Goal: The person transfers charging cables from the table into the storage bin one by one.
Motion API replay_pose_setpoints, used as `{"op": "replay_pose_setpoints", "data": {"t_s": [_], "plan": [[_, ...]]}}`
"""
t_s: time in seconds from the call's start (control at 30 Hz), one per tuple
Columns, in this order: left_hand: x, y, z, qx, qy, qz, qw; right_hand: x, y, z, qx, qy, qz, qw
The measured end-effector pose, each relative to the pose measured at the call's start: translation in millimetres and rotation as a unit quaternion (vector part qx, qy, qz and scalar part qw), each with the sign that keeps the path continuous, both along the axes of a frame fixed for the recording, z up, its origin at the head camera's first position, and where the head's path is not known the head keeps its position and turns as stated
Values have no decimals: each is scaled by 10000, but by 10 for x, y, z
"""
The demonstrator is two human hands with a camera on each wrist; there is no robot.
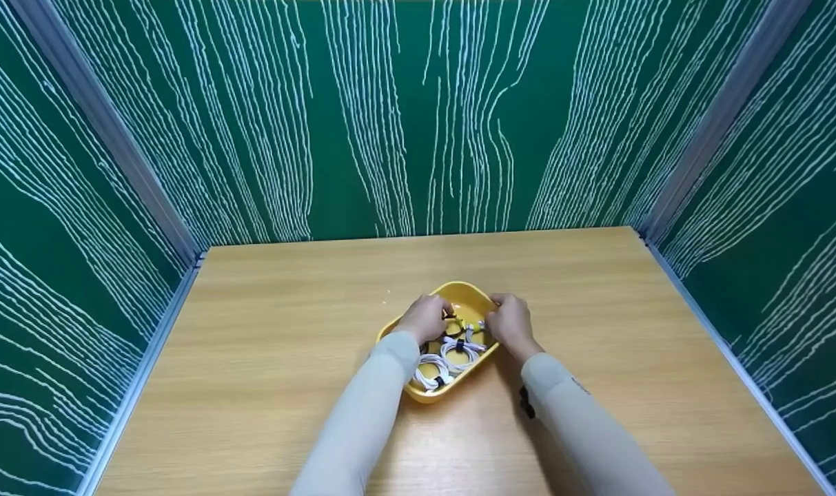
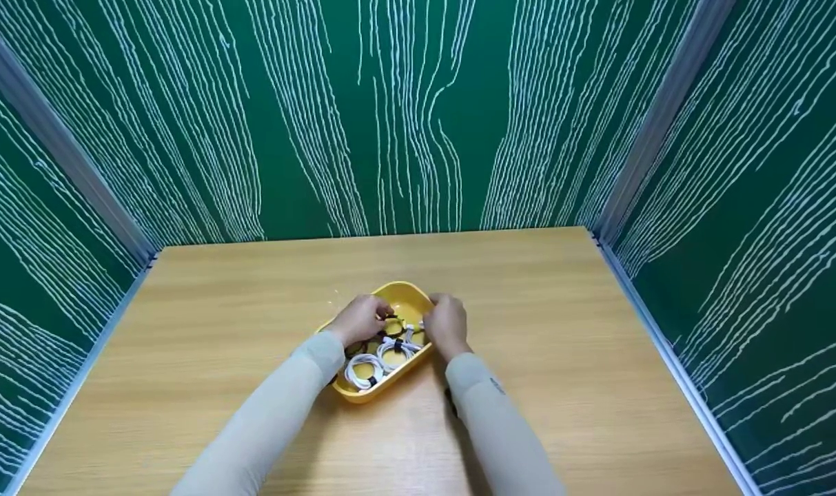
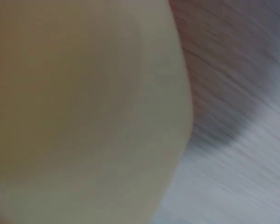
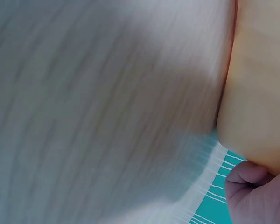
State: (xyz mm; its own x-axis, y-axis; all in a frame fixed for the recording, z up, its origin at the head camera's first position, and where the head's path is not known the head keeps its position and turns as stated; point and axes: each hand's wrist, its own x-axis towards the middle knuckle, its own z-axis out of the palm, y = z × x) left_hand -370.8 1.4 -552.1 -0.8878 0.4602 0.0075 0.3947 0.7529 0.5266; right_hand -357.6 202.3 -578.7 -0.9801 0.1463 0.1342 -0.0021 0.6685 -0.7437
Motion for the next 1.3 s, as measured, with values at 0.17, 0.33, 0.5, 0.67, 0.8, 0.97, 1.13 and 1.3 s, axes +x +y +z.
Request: {"op": "replay_pose_setpoints", "data": {"t_s": [0.17, 0.33, 0.5, 0.67, 0.8, 0.97, 1.13, 1.3], "plan": [[55, -21, 69, 56, -144, 1, 9999, -12, 8, 4, -49, 14, -51, 10000], [55, -28, 88, 130, -291, -36, 9995, -11, 21, -7, -125, -7, -54, 9999], [68, -35, 103, 266, -420, -97, 9987, 0, 32, 3, -212, -98, -42, 9997], [97, -66, 137, 434, -489, -195, 9977, -1, 28, 15, -147, -68, 14, 9999], [129, -96, 159, 521, -428, -284, 9973, -2, 15, 15, 39, 140, 64, 9999], [175, -130, 208, 620, -582, -207, 9962, 10, 16, 25, 102, 39, 79, 9999], [197, -191, 231, 719, -585, -183, 9955, 19, 25, 49, 91, -181, 62, 9998], [207, -250, 278, 789, -576, -202, 9950, 14, 36, 96, 314, -271, 68, 9991]]}}
